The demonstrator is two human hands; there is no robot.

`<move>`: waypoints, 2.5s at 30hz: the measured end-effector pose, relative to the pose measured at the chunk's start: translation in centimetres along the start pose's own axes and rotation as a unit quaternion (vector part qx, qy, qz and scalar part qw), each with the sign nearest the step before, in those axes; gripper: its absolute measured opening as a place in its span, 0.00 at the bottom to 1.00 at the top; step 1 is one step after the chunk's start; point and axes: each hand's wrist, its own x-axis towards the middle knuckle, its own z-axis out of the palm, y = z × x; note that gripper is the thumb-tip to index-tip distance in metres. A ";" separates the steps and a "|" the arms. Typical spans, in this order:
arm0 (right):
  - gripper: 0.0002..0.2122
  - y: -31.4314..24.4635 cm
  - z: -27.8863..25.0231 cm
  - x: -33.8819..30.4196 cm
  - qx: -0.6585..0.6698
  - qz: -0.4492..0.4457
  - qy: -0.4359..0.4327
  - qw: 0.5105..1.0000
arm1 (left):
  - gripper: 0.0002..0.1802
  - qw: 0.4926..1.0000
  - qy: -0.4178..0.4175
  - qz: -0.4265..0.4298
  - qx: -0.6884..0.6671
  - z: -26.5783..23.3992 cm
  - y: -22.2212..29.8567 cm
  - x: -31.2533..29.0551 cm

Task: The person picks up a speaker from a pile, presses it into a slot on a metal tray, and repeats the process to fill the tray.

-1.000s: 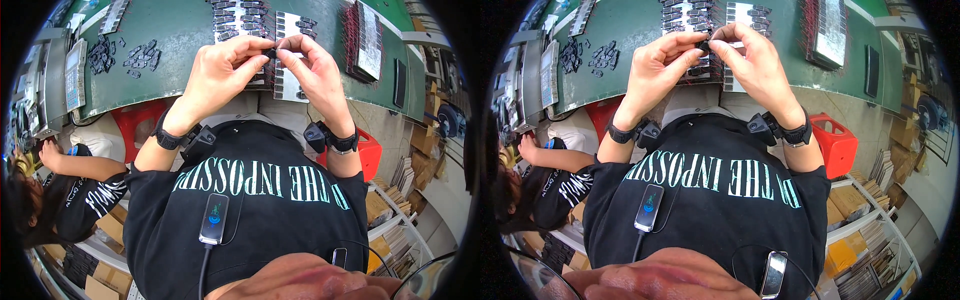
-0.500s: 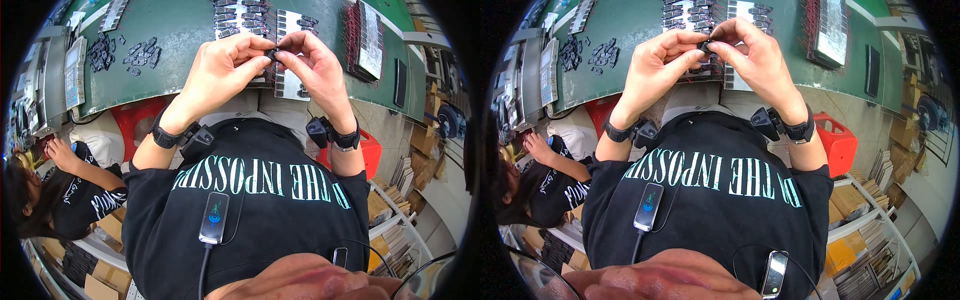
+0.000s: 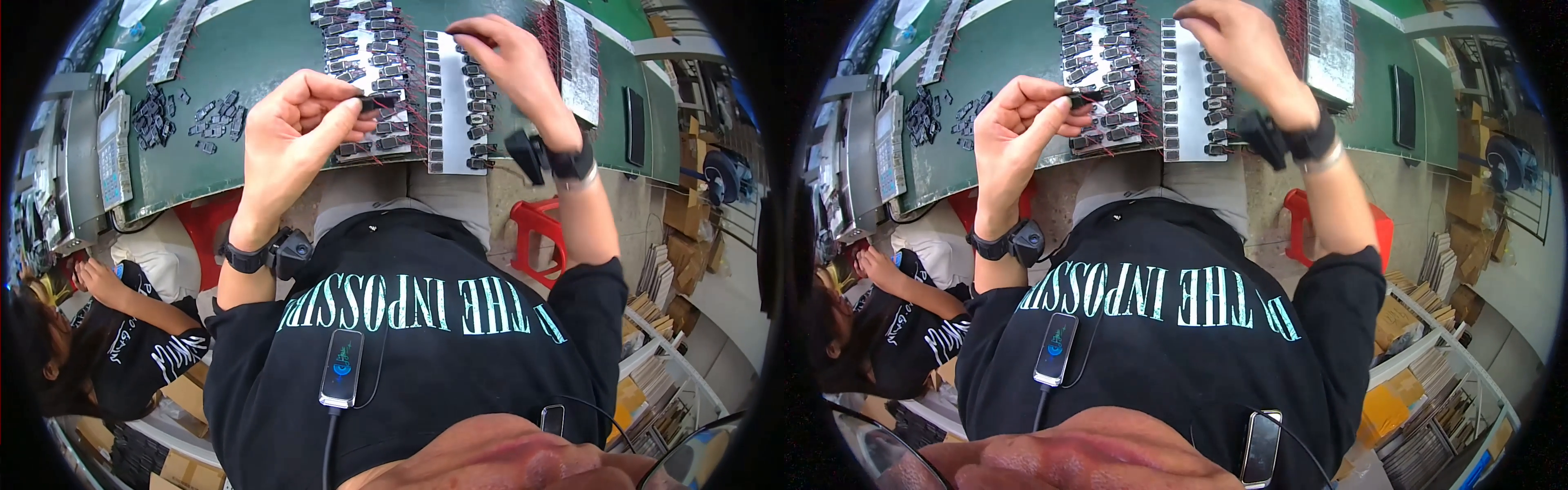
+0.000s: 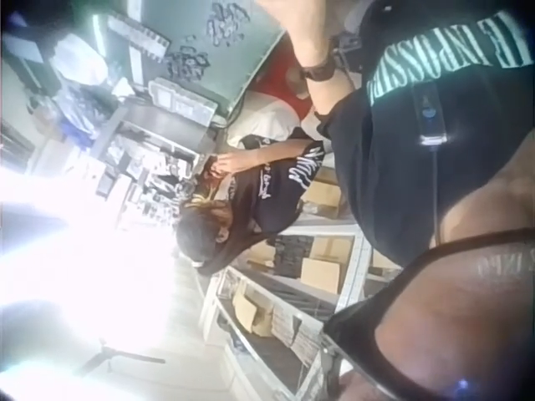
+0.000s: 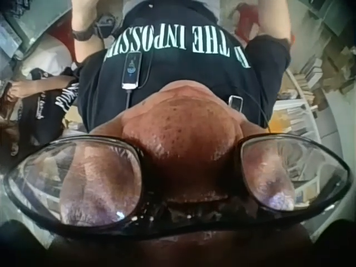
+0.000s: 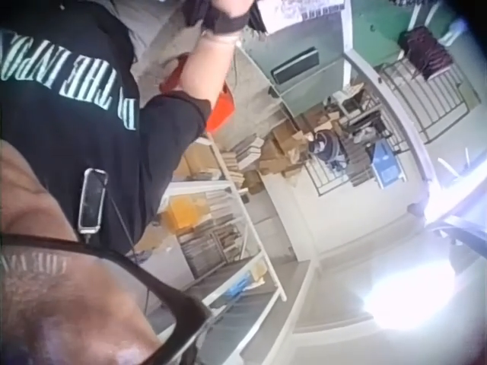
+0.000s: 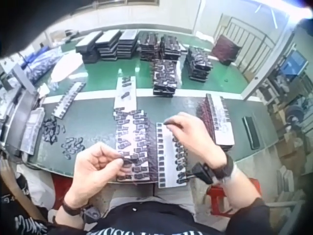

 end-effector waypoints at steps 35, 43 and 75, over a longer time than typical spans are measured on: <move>0.08 -0.3 -3.7 -12.7 0.521 0.153 0.217 0.811 | 0.08 0.750 -0.072 0.229 0.617 5.0 -2.4 16.1; 0.07 1.6 -0.1 -13.8 0.401 0.183 0.292 0.849 | 0.08 0.720 -0.087 0.419 0.547 5.8 -3.3 16.3; 0.07 4.1 0.7 -14.0 0.512 0.198 0.236 0.801 | 0.08 0.652 0.158 0.112 0.733 -13.6 -2.4 2.0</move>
